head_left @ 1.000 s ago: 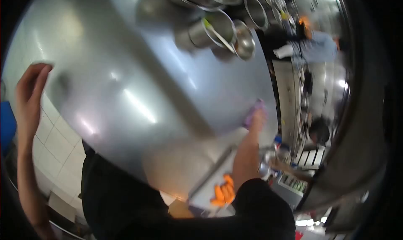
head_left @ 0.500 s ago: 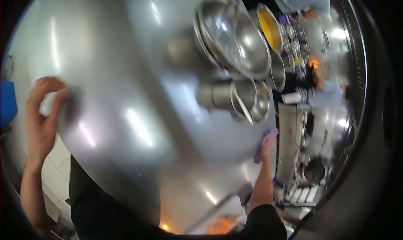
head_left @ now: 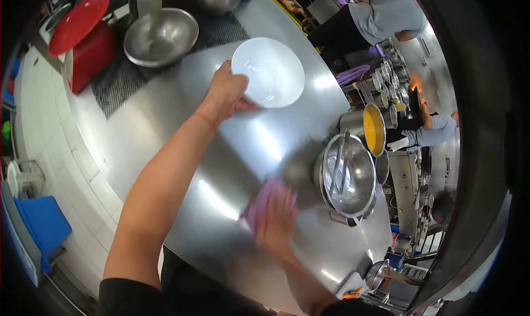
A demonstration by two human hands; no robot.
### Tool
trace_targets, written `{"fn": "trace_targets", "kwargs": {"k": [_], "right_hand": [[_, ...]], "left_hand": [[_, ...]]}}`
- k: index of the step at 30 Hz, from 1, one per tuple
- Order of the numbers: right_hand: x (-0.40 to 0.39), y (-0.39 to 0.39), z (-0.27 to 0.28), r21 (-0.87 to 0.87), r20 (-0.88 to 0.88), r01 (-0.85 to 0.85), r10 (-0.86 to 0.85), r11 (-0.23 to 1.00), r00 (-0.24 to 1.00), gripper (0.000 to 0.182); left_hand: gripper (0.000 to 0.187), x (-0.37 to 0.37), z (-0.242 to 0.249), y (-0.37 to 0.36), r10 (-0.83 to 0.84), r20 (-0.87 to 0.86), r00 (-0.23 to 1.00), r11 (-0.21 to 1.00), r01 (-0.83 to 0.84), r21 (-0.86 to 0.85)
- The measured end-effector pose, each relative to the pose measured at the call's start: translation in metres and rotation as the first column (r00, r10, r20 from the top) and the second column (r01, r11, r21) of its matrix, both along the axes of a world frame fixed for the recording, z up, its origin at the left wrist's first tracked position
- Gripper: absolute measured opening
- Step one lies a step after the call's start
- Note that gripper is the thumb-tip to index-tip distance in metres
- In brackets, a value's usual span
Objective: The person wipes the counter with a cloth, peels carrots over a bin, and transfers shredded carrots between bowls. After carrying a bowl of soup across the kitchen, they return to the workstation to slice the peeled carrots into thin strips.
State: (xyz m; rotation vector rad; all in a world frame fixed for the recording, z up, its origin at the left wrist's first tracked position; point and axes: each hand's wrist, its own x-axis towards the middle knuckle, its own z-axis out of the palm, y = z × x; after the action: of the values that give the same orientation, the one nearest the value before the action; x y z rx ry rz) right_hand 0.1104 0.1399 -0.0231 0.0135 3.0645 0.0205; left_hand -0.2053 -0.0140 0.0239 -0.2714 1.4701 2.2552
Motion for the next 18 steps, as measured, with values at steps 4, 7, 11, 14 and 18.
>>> {"fn": "trace_targets", "kwargs": {"k": [4,7,11,14,18], "right_hand": [[-0.245,0.081,-0.028,-0.017,-0.252,0.579,-0.564,0.815,0.786,0.070],[-0.372,0.204,-0.075,0.150,-0.619,0.808,-0.584,0.570,0.526,0.069],[-0.501,0.217,-0.037,0.421,-0.337,0.219,-0.072,0.880,0.939,0.052],[-0.549,0.112,-0.021,-0.048,-0.492,0.045,-0.063,0.998,0.868,0.043],[-0.545,0.067,-0.022,-0.450,-0.374,-0.305,0.133,0.839,0.918,0.043]], "left_hand": [[0.066,0.013,-0.010,-0.059,0.019,-0.047,0.999,0.987,-0.026,-0.160],[0.071,0.043,-0.025,-0.125,-0.114,-0.329,0.937,0.916,-0.029,-0.400],[0.073,0.094,0.004,-0.178,-0.123,-0.188,0.975,0.905,0.032,-0.425],[0.074,0.104,0.025,-0.193,-0.143,-0.013,0.990,0.937,0.131,-0.325],[0.074,0.104,0.012,-0.181,-0.111,-0.120,0.987,0.966,0.079,-0.247]]}}
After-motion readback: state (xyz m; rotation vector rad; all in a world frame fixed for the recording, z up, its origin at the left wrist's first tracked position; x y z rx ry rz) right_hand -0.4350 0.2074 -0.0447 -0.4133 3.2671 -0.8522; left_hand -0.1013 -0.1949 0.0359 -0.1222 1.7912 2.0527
